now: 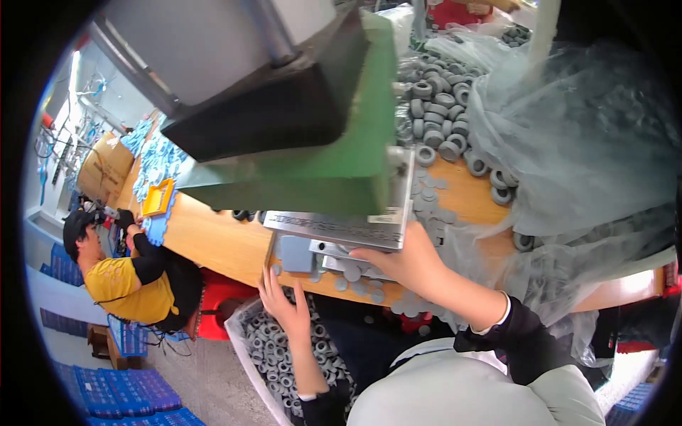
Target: Processing and pressing rubber rings using a pneumatic machine.
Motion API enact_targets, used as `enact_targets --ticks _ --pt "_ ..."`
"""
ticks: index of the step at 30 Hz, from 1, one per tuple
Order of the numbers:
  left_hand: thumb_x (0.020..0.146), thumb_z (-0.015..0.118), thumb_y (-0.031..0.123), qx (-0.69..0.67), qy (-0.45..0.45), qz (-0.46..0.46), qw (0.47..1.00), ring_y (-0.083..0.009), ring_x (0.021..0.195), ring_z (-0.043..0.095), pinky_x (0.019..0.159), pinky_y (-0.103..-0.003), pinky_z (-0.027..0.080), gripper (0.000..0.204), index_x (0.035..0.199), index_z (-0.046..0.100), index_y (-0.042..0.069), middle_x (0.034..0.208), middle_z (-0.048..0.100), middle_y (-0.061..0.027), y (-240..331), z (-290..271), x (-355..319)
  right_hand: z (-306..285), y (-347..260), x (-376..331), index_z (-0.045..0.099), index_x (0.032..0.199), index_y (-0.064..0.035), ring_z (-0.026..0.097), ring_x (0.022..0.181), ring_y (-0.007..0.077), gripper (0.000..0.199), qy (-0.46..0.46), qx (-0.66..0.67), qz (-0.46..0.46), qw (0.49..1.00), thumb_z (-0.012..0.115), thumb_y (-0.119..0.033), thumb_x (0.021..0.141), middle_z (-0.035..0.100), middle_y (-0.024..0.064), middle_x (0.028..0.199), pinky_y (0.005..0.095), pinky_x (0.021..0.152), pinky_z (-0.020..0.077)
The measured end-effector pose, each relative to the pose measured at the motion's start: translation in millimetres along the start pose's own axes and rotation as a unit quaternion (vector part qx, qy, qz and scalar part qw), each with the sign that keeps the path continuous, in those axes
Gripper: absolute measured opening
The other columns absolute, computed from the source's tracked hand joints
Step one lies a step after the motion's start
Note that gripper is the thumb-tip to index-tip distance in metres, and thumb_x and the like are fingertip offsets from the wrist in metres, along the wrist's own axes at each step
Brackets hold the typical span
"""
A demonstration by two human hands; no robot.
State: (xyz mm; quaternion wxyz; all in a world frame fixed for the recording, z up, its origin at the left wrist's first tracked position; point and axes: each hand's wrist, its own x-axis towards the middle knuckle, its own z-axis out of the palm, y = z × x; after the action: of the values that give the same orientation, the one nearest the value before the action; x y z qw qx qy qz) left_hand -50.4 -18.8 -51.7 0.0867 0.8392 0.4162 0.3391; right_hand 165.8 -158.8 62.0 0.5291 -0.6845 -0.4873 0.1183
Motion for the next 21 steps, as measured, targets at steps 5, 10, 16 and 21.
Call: enact_targets --ticks 5,10,16,21 --pt "0.086 0.046 0.013 0.097 -0.176 0.035 0.979 -0.0288 0.129 0.036 0.105 -0.051 0.020 0.032 0.115 0.056 0.005 0.127 0.051 -0.0099 -31 38 50 -40 28 -22 0.060 0.108 -0.0021 0.061 0.080 0.0334 0.036 0.125 0.010 0.186 0.975 0.069 -0.014 0.075 0.063 0.0168 0.091 0.0393 0.071 0.0480" --pt "0.083 0.046 0.012 0.061 -0.189 0.059 0.978 -0.0272 0.125 0.039 0.103 -0.051 0.021 0.031 0.112 0.057 0.006 0.123 0.053 -0.0076 -8 35 59 -143 112 -17 0.054 0.120 -0.0065 0.054 0.105 0.0331 0.040 0.135 -0.362 0.215 0.897 0.058 -0.004 0.079 0.058 0.0164 0.115 0.0420 0.090 0.0417" --pt "0.094 0.036 0.021 -0.016 -0.136 0.052 0.989 -0.0336 0.129 0.032 0.108 -0.055 0.010 0.037 0.124 0.049 0.003 0.131 0.047 -0.0133 -20 59 32 -165 168 -13 0.042 0.132 -0.0078 0.053 0.108 0.0357 0.060 0.019 -0.433 0.265 0.861 0.052 0.005 0.074 0.055 0.0200 0.120 0.0417 0.089 0.0423" --pt "0.087 0.048 0.053 -0.304 -0.014 0.117 0.945 -0.0319 0.129 0.032 0.108 -0.048 0.015 0.075 0.136 0.033 -0.001 0.141 0.030 -0.0198 19 33 20 -152 99 -16 0.047 0.118 -0.0019 0.056 0.104 0.0322 0.051 0.080 -0.321 0.255 0.908 0.063 -0.004 0.069 0.055 0.0193 0.114 0.0365 0.086 0.0445"
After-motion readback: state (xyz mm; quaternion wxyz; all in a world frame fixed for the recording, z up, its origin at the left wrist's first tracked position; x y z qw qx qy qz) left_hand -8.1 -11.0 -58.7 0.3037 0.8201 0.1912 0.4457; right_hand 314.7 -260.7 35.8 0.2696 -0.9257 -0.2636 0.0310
